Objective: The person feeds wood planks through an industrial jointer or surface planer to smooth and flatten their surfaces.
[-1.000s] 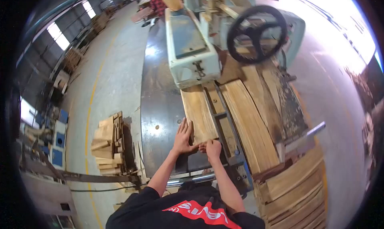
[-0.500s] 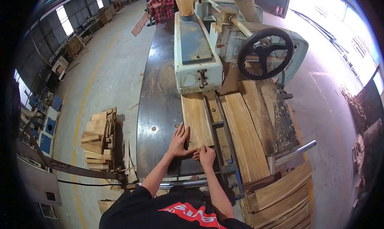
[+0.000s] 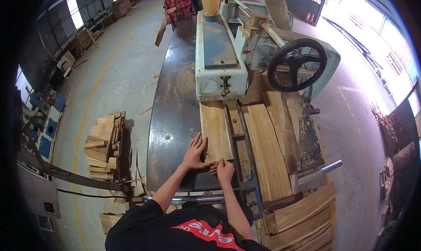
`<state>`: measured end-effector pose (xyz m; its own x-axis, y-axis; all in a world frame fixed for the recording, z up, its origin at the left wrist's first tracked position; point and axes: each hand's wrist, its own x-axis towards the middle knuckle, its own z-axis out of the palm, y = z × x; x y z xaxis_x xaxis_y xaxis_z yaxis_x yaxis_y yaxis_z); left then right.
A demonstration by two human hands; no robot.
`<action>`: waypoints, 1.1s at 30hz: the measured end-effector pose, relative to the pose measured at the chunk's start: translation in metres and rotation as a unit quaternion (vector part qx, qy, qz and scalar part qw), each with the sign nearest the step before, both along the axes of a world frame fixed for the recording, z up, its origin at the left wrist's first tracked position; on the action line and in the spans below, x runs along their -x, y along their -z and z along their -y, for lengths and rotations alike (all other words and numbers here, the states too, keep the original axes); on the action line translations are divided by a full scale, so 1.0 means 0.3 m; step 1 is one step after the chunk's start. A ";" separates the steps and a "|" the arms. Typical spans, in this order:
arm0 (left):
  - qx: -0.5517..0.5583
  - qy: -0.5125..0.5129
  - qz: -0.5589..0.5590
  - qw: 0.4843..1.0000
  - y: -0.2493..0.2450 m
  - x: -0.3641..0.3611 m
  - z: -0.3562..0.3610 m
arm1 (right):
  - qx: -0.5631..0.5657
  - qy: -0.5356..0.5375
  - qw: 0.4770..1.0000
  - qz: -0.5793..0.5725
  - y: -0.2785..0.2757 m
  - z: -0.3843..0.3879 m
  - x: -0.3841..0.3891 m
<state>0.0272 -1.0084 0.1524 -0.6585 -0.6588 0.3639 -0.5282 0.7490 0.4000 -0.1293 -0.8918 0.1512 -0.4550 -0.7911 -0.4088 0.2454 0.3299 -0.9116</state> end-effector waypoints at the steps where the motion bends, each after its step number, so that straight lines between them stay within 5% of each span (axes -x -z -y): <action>1: -0.001 -0.001 -0.003 1.000 0.000 0.000 0.000 | 0.000 -0.001 1.000 -0.006 -0.001 -0.002 0.000; 23: -0.012 -0.002 0.035 0.999 0.009 0.018 0.092 | -0.001 0.050 0.999 0.018 0.121 0.110 0.013; 28: 0.020 0.089 -0.015 0.996 0.003 -0.028 0.282 | -0.036 0.098 0.989 0.101 0.081 0.242 -0.001; 30: -0.255 0.110 0.091 0.956 -0.216 -0.106 0.399 | -0.030 0.104 0.983 0.149 0.068 0.299 0.014; 32: -0.300 0.012 0.190 0.935 -0.412 -0.204 0.543 | 0.000 0.085 0.989 0.119 0.097 0.347 0.011; 33: -0.413 0.054 0.042 0.908 -0.368 -0.308 0.690 | 0.031 0.090 0.993 0.062 0.081 0.344 -0.002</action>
